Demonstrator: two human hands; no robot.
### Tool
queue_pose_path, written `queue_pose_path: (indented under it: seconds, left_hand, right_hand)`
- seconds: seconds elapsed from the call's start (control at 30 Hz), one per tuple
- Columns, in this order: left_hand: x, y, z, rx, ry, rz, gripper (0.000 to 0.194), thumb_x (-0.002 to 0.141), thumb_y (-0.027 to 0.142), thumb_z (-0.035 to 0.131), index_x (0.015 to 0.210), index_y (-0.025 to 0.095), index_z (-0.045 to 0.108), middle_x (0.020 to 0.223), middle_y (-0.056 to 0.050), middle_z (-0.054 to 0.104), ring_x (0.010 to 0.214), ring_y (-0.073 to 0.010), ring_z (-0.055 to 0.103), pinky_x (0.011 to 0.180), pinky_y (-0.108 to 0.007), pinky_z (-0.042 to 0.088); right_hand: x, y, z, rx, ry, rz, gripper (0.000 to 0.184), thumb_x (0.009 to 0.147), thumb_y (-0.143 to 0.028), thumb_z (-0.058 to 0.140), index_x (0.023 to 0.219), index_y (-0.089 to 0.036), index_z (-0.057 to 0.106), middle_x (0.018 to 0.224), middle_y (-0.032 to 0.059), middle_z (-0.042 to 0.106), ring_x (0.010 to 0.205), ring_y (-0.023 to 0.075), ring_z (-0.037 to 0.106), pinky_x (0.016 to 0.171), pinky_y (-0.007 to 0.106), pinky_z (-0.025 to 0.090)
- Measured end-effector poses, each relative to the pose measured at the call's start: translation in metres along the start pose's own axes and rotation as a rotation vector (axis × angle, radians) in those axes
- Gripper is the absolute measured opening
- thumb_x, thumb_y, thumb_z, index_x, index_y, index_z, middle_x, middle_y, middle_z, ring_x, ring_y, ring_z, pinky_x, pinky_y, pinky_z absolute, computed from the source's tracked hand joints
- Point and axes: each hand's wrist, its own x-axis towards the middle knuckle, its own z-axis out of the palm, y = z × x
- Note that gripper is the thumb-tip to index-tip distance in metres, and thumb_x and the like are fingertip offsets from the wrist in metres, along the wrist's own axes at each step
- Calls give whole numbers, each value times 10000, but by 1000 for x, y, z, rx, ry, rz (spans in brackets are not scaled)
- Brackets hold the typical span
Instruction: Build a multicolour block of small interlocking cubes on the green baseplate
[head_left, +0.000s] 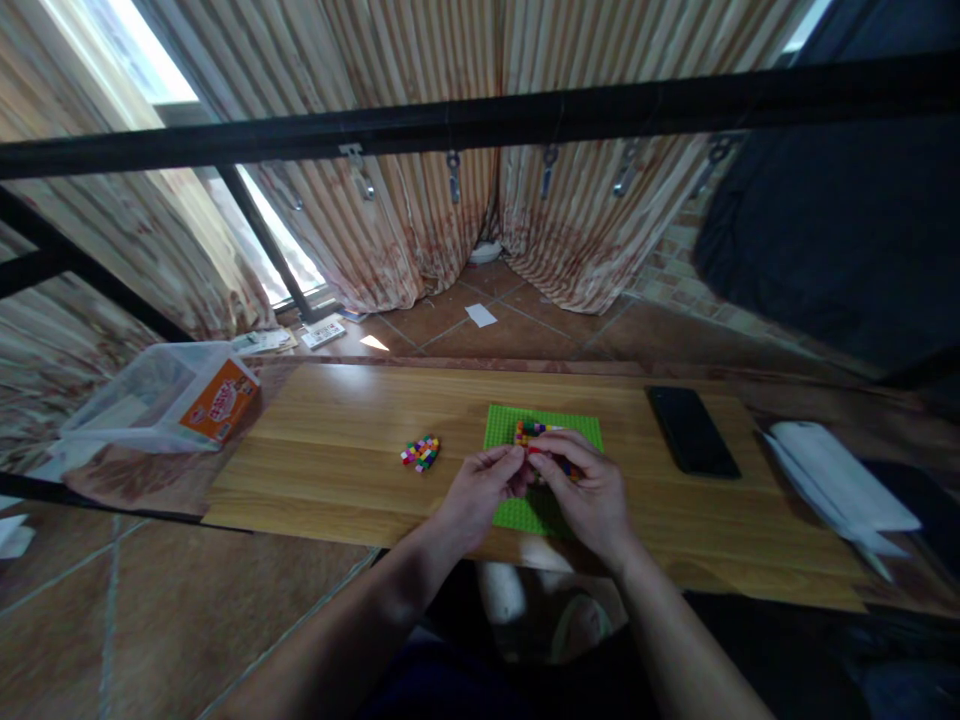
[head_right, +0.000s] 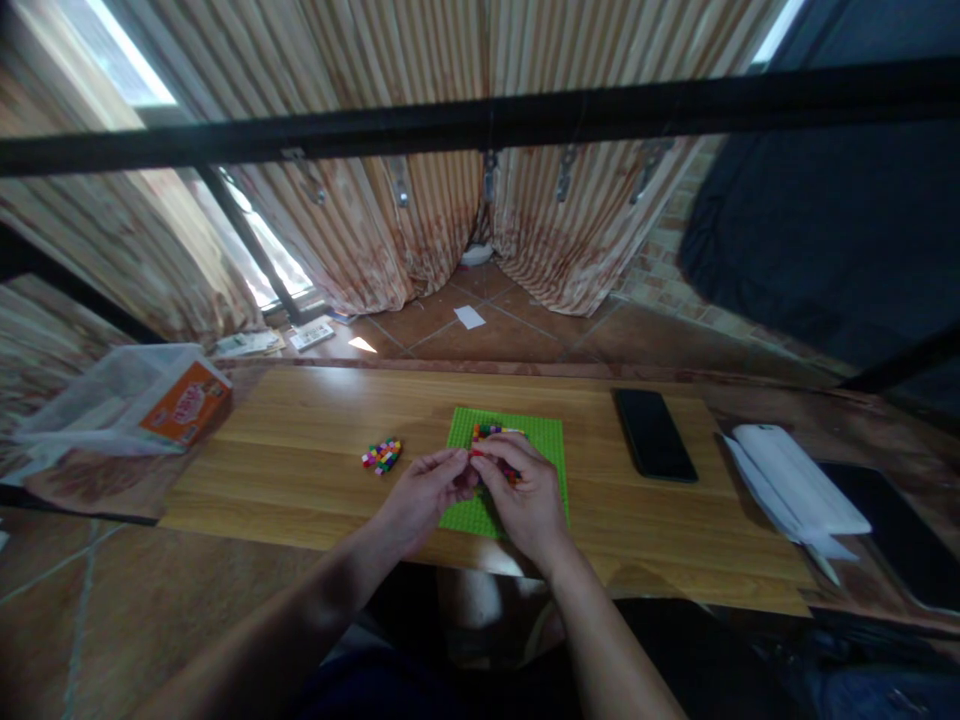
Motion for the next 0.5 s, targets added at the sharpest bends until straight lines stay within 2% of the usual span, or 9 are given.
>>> queue_pose_path:
  seconds: [0.13, 0.23, 0.33, 0.5]
  left_hand:
    - [2, 4, -5, 196, 101, 105, 308, 753, 440, 662, 740, 136, 708, 623, 3, 577, 594, -88, 465, 608, -237, 360]
    - [3, 6, -14, 287, 150, 157, 269, 742, 408, 668, 741, 143, 719, 600, 8, 578, 580, -92, 458, 592, -234, 358]
    - [5, 3, -24, 319, 188, 151, 235, 725, 379, 675, 743, 151, 727, 610, 4, 591, 591, -97, 475, 588, -230, 368]
    - [8, -8, -38, 325, 230, 108, 190, 690, 330, 684, 739, 152, 731, 629, -1, 616, 613, -101, 504, 587, -218, 378]
  right_hand:
    - [9, 12, -21, -137, 148, 132, 193, 816, -380, 614, 861, -227, 723, 883, 44, 679, 817, 183, 627, 740, 330, 502]
    - [16, 26, -38, -231, 217, 245, 232, 781, -399, 631, 826, -193, 730, 840, 65, 691, 782, 203, 630, 725, 342, 498]
    - [19, 39, -46, -250, 198, 301, 261, 761, -409, 635, 830, -178, 735, 860, 85, 706, 808, 223, 642, 756, 361, 496]
    - [20, 46, -43, -267, 129, 338, 278, 749, -417, 622, 848, -185, 742, 896, 92, 720, 840, 234, 654, 785, 379, 495]
